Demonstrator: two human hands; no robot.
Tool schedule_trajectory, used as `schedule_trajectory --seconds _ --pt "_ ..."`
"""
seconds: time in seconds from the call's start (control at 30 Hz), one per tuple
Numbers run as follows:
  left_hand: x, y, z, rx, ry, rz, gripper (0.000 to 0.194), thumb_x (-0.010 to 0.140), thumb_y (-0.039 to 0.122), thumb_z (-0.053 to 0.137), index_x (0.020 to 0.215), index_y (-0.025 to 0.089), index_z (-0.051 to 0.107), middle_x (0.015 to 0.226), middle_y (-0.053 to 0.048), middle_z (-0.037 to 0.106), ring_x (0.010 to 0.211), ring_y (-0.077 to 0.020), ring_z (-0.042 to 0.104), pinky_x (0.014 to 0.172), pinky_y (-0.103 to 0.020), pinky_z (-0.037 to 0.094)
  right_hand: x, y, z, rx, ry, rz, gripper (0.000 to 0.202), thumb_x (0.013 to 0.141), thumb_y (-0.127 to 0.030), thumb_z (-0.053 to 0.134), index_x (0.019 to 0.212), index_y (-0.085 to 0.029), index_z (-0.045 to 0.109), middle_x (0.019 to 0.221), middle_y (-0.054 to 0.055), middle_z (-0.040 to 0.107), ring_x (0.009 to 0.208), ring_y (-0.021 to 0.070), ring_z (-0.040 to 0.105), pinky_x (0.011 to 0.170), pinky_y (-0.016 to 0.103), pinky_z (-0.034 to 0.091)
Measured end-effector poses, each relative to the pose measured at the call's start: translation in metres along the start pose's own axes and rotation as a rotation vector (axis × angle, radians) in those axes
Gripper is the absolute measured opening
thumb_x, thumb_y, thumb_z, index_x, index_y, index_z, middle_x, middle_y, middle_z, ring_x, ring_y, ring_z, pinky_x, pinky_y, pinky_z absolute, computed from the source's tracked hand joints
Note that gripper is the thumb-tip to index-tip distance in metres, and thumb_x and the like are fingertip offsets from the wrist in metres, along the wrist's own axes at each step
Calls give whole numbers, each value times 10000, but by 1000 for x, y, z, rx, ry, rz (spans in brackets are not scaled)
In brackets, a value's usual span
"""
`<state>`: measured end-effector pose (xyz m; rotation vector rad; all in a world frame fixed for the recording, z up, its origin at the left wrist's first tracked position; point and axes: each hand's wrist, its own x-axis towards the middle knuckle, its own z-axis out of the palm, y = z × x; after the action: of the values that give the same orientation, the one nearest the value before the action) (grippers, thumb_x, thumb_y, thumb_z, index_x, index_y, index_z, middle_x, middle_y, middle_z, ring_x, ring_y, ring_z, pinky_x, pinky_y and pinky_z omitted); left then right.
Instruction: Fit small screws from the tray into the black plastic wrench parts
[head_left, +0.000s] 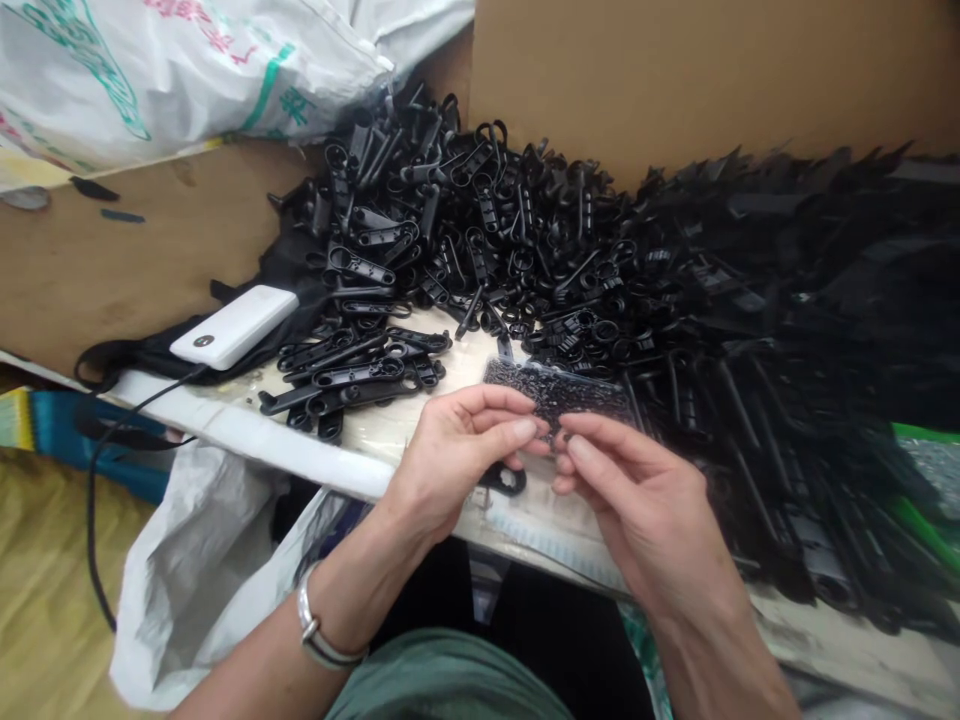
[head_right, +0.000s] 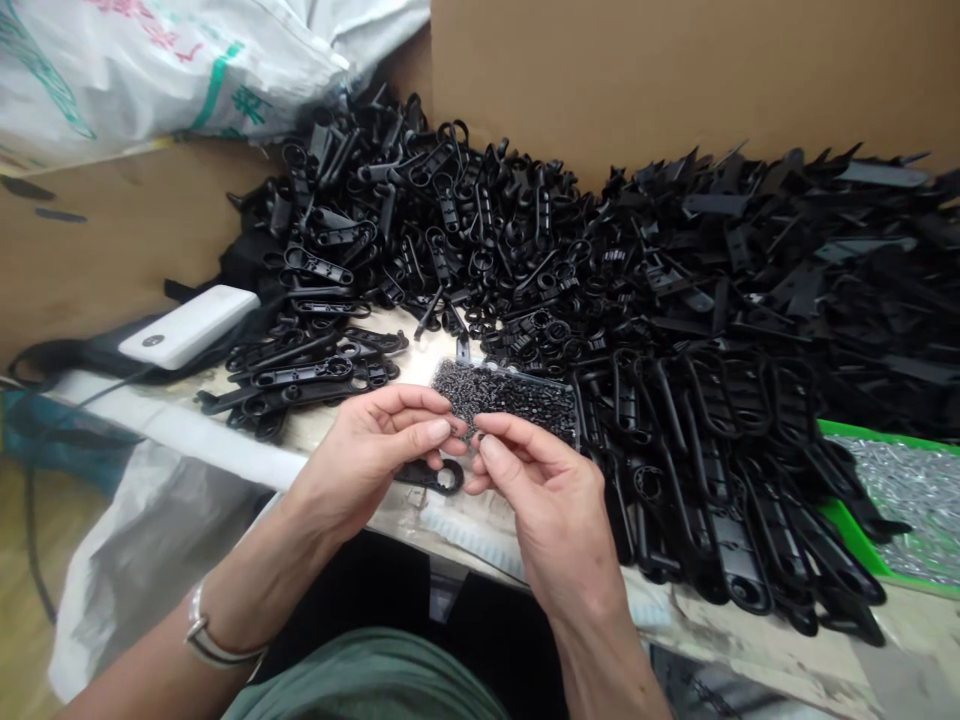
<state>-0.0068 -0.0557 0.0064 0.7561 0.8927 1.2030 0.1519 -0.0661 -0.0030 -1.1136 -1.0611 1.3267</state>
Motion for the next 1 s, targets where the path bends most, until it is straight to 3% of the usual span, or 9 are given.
schedule_trajectory --seconds 0.2,0.43,0.6,0.87,1.0 --pt "-4 -3 -3 7 5 -16 262 734 171 755 980 134 671 867 -84 744 748 -164 706 627 -200 500 -13 -3 -6 -429 170 -167 168 783 -278 727 939 -218 729 756 22 725 643 152 693 628 250 609" --pt "-8 -4 5 -36 19 -62 380 724 191 770 1074 119 638 836 -98 745 728 -165 698 638 -214 489 -8 5 1 -183 81 -272 101 735 -211 761 813 -210 697 990 34 683 881 167 668 764 275 591" --pt "-12 -3 10 -68 25 -103 423 685 192 798 1072 113 647 755 -66 733 607 -104 626 639 -215 471 -4 10 4 -100 21 -280 110 727 -195 761 755 -214 657 915 13 625 823 134 625 693 236 573" --pt "-13 -7 9 -32 37 -123 439 635 220 829 1044 136 693 746 -50 722 604 -96 586 661 -232 470 -5 12 -1 -330 58 -378 85 726 -197 761 742 -223 682 917 16 631 870 149 607 704 241 538" --pt "-11 -10 9 -61 25 -122 445 635 224 833 1049 138 693 734 -46 720 614 -96 589 677 -231 472 -5 14 1 -192 28 -311 91 721 -180 761 753 -222 687 888 10 623 824 139 614 687 246 544"
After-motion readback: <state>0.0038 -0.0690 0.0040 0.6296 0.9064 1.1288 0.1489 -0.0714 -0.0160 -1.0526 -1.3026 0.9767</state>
